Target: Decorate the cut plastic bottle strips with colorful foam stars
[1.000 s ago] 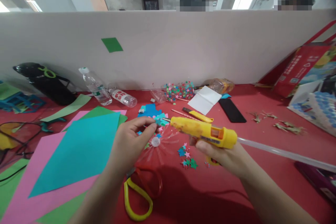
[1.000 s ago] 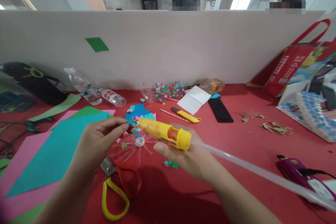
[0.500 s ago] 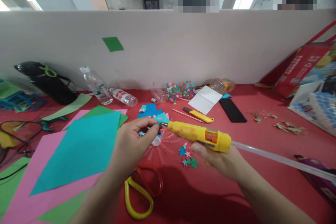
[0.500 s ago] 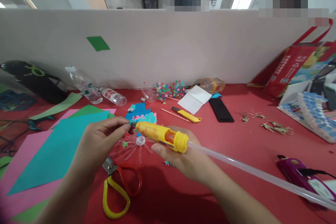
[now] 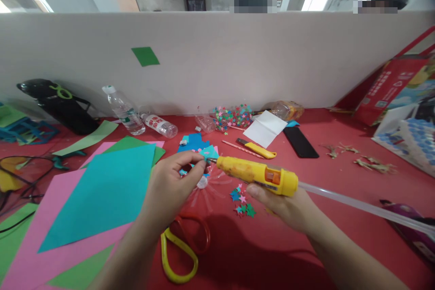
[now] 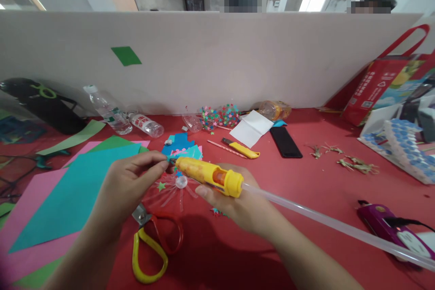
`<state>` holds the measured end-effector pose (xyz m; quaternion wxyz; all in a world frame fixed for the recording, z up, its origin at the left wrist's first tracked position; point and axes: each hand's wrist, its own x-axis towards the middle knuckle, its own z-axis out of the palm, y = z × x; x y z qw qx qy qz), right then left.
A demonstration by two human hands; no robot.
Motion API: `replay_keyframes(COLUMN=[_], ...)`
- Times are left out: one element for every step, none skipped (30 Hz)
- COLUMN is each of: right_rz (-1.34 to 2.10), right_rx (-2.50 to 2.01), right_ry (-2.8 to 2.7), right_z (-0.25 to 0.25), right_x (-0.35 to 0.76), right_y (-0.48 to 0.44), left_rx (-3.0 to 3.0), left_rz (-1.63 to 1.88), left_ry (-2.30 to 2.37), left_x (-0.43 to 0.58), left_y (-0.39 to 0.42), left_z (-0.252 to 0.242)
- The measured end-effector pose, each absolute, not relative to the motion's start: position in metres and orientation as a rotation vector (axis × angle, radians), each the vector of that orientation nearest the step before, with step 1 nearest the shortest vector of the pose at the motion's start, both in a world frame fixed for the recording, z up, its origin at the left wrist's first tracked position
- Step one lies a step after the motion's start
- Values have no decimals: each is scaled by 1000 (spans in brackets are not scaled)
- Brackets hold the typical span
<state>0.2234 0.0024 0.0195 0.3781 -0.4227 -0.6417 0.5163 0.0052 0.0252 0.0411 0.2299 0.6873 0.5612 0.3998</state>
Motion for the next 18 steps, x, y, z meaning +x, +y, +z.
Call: replay_keyframes(right_rz=[1318,1307,1287,1260,1226,1194,1168,1149,1139,1135,1133,1130,1125,1123,1123,1120,1118,1114], right_rx=[-1090,-1100,-1108,-1109,-1108,-1104,-1099,-1098,-1099,-1103,-1107,-1106,-1104,-1100,-1096,-1095,-1096,-1097], right_ry=[-1642,-1646,-1658,-1678,-1700,-1724,-1744,-1759,-1767,-1767,-1766,-1766,-1763,-1763,-1763,-1763,-1761,-1757], right_z=[19,19,19,19,19,19,19,19,19,20,20,20,20,20,20,20,20,20], right_x=[224,224,224,224,224,224,224,224,224,224,224,224,224,224,224,224,224,224], right_y=[2,2,2,2,1,1,1,1,1,1,1,2,2,2,2,2,2,2], left_rx=[1895,1897,1899,1900,1901,1903,1904,1905,1908,1909,1910,1911,1911,1914,1915,1916,1917,1914], left_rz=[1095,1094,1096,1102,1108,1113,1118,1119,1122,1123,1125,1129,1130,1130,1130,1126,1121,1116], left_ry=[1546,1549,1554,1557,1562,1564,1563,1560,1555,1551,1550,1551,1555,1558,1560,1561,1563,1566], left_x=[5,5,5,6,6,7,7,8,8,8,8,8,8,8,8,8,7,7], left_y=[25,26,26,26,26,26,26,26,26,26,27,27,27,27,26,26,26,26], left_z=[41,41,41,41,41,41,41,41,41,41,41,41,41,41,41,41,41,41])
